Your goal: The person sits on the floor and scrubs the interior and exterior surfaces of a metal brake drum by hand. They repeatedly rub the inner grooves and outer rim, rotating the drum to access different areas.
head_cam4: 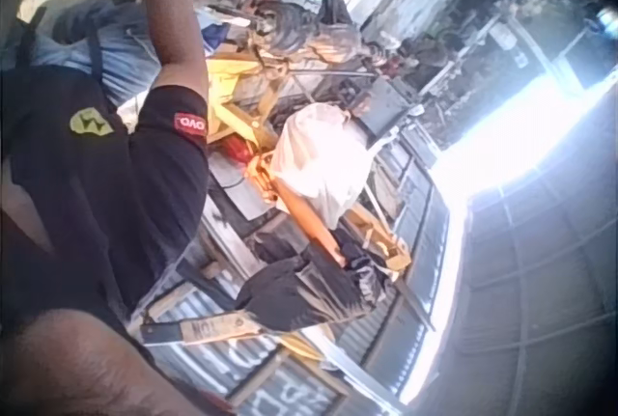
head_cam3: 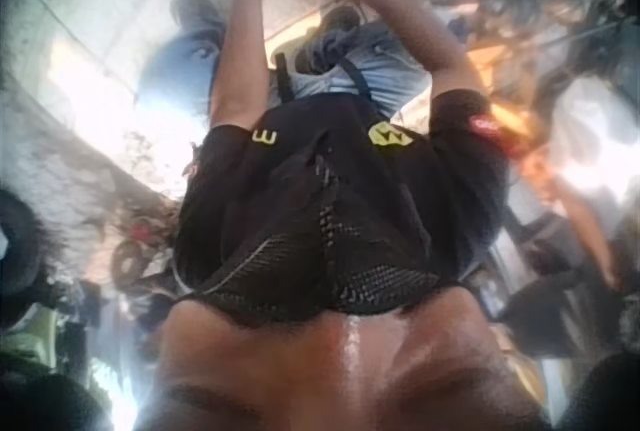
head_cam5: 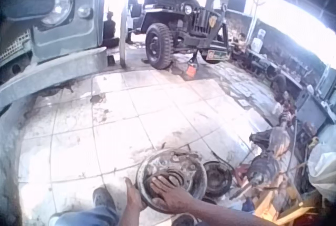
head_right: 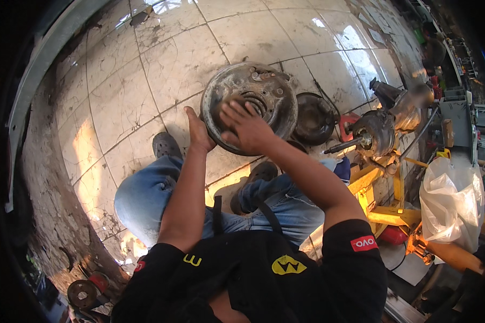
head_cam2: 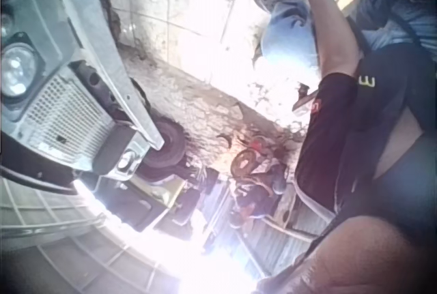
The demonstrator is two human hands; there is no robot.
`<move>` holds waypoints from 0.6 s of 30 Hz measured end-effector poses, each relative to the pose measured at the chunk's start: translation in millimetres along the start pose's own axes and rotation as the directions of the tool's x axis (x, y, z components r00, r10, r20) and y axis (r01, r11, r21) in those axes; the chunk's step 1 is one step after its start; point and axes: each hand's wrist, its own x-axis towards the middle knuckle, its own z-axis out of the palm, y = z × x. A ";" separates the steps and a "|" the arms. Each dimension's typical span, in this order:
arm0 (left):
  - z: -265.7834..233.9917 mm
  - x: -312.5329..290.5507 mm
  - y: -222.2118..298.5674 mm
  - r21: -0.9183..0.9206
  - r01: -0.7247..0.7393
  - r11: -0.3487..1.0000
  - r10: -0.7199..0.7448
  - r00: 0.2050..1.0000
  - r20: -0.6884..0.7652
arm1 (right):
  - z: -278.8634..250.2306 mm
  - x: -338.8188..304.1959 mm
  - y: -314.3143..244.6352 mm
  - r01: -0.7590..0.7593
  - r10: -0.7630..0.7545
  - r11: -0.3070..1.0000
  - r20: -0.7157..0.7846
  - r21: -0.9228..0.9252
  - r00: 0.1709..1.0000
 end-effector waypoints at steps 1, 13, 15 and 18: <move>-1.2 -0.4 -0.4 0.003 0.021 1.000 -0.021 1.000 0.013 | -1.1 8.8 7.7 -0.019 0.019 1.000 -0.032 -0.004 0.999; -7.7 12.5 -2.7 -0.006 0.056 0.998 -0.056 0.996 0.062 | -0.1 24.5 23.2 -0.110 0.105 0.994 -0.138 -0.029 0.985; -1.3 13.3 -7.6 0.000 0.036 0.999 -0.036 0.999 0.027 | 7.3 27.9 25.3 -0.217 0.208 0.976 -0.227 -0.018 0.952; -6.7 17.6 -4.3 -0.003 -0.027 1.000 0.027 0.999 0.041 | 12.2 14.0 -2.4 -0.116 0.121 0.992 -0.153 0.042 0.981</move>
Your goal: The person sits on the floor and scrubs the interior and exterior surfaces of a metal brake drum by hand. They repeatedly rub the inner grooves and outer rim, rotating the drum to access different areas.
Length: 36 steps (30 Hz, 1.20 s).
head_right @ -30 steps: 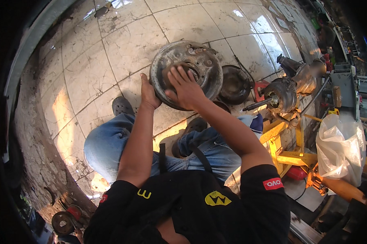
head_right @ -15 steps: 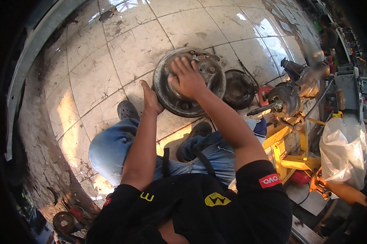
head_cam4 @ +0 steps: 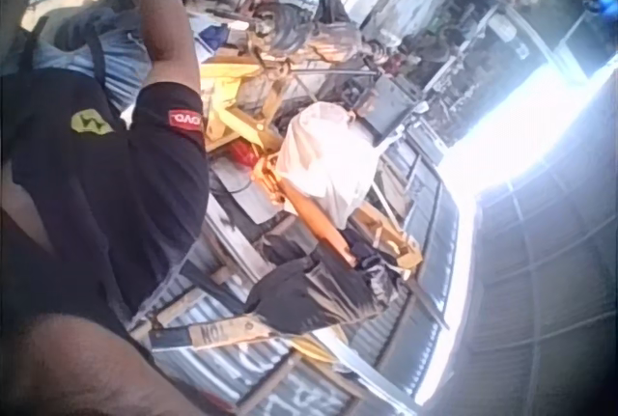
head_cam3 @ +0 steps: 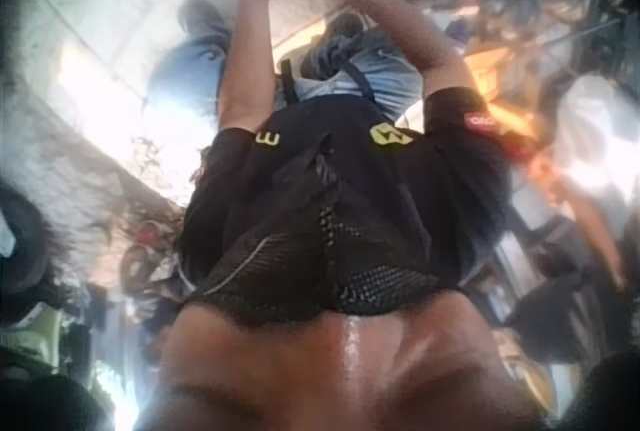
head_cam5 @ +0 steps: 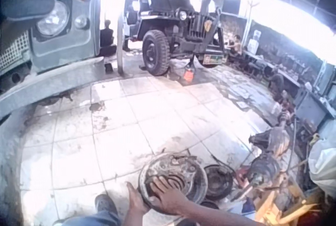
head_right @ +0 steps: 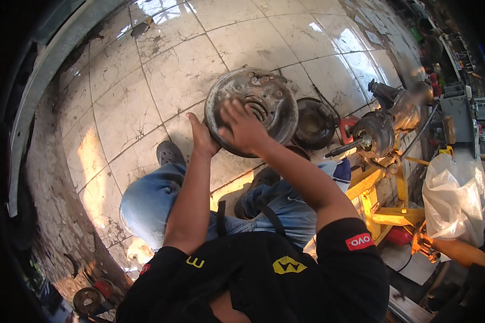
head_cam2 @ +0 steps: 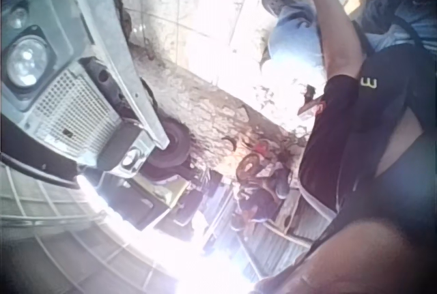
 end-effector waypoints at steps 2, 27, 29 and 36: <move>3.7 -8.4 0.8 -0.038 0.012 0.999 -0.011 1.000 0.002 | -12.6 -29.7 -8.8 0.015 -0.015 1.000 0.150 -0.003 0.989; 18.3 -3.3 -6.5 0.335 0.036 0.942 0.077 0.945 -0.317 | -29.7 -74.4 27.9 -0.452 0.475 0.869 0.081 -0.202 0.876; 17.6 -2.0 -6.2 0.362 0.054 0.931 0.079 0.936 -0.342 | -26.4 -80.6 11.4 -0.345 0.391 0.906 0.171 -0.245 0.904; 8.3 4.1 -9.1 0.363 0.006 0.932 0.111 0.948 -0.299 | -32.2 -81.5 16.1 -0.385 0.450 0.860 0.143 -0.334 0.882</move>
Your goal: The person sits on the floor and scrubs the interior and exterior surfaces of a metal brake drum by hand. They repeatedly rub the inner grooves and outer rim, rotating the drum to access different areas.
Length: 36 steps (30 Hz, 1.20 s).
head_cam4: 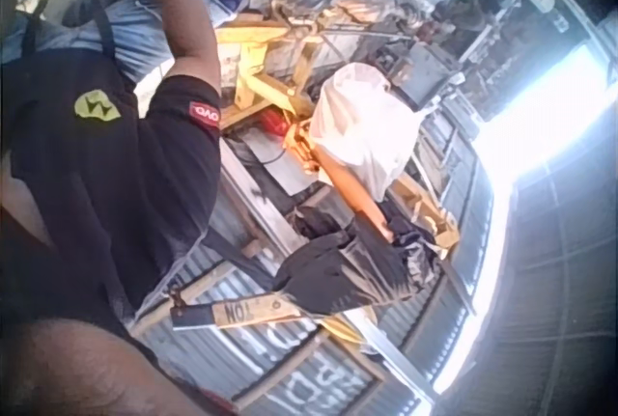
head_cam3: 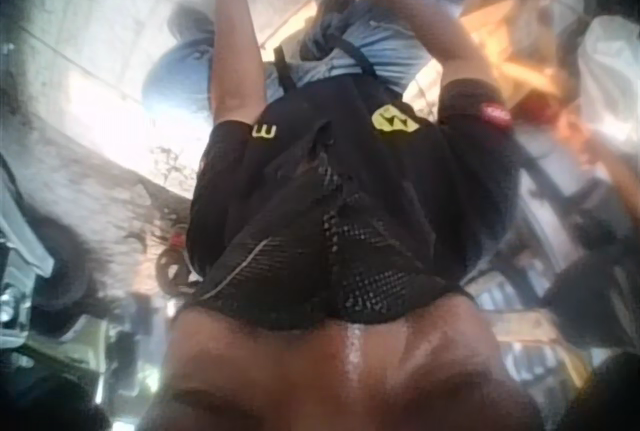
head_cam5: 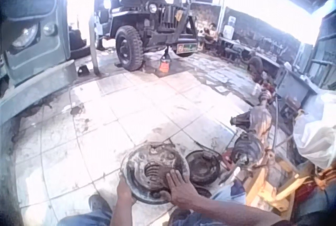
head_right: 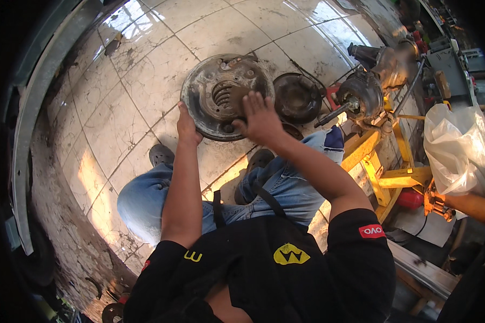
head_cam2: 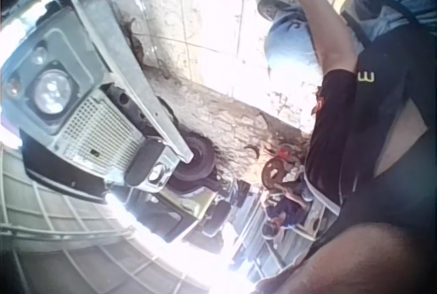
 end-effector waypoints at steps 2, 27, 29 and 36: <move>2.2 0.4 1.7 0.004 0.019 1.000 -0.019 1.000 -0.016 | 1.5 -17.0 -15.6 0.215 -0.220 0.973 0.043 0.085 0.975; 0.9 6.7 -2.7 -0.003 -0.015 1.000 0.015 1.000 -0.015 | 2.5 -6.2 7.4 0.126 -0.127 0.992 -0.010 -0.017 0.992; -0.8 8.1 -0.5 0.022 -0.020 1.000 0.020 0.999 -0.034 | -11.2 -12.4 2.6 0.242 -0.243 0.968 -0.003 0.069 0.970; 6.9 0.1 4.6 0.035 0.004 0.999 -0.002 0.999 -0.039 | -11.4 -3.1 -20.0 0.136 -0.132 0.971 -0.035 0.194 0.991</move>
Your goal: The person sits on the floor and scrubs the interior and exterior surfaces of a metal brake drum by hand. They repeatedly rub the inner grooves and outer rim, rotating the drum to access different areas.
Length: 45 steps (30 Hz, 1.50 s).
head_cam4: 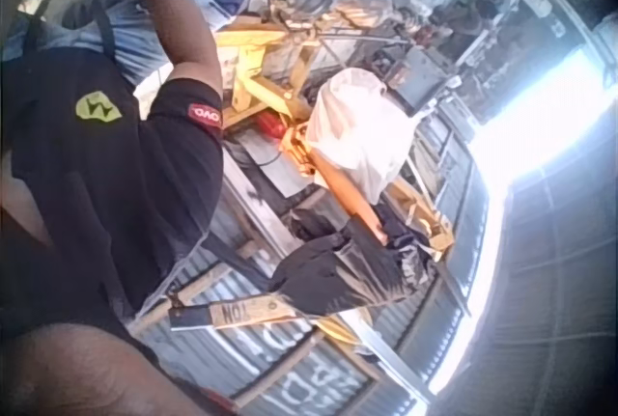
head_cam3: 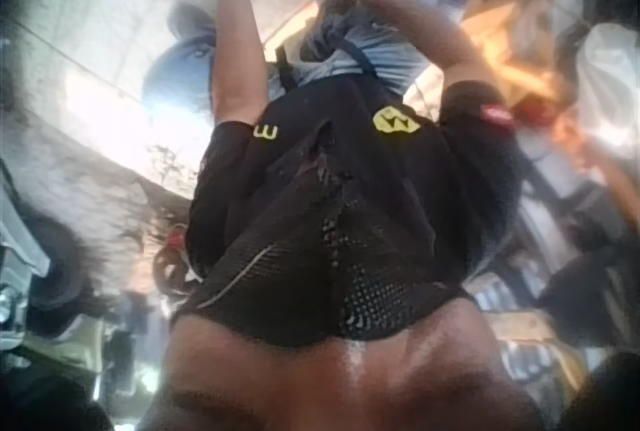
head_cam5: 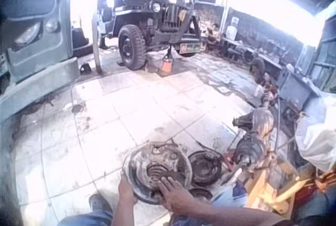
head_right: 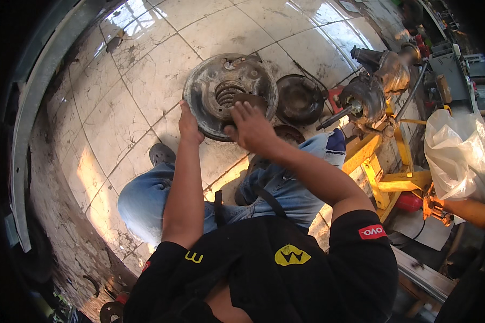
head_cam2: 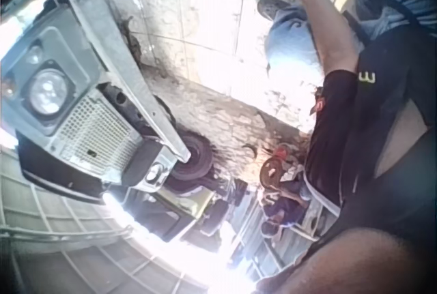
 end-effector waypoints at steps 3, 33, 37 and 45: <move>-4.6 4.9 -3.5 -0.011 -0.023 1.000 0.023 1.000 -0.008 | 17.9 0.7 4.9 0.027 -0.020 0.997 -0.088 0.072 0.996; -12.3 14.7 -11.6 -0.007 -0.058 0.998 0.058 0.998 -0.010 | 6.7 -3.2 2.2 0.065 -0.066 0.997 0.013 0.045 0.998; -0.6 3.7 -9.5 -0.028 -0.030 0.999 0.029 0.999 -0.025 | 19.3 3.3 15.9 -0.143 0.137 0.987 -0.092 -0.073 0.986; -6.7 13.1 -13.1 0.042 -0.033 0.999 0.037 0.995 -0.098 | 8.3 7.0 20.4 -0.187 0.181 0.978 -0.067 -0.088 0.981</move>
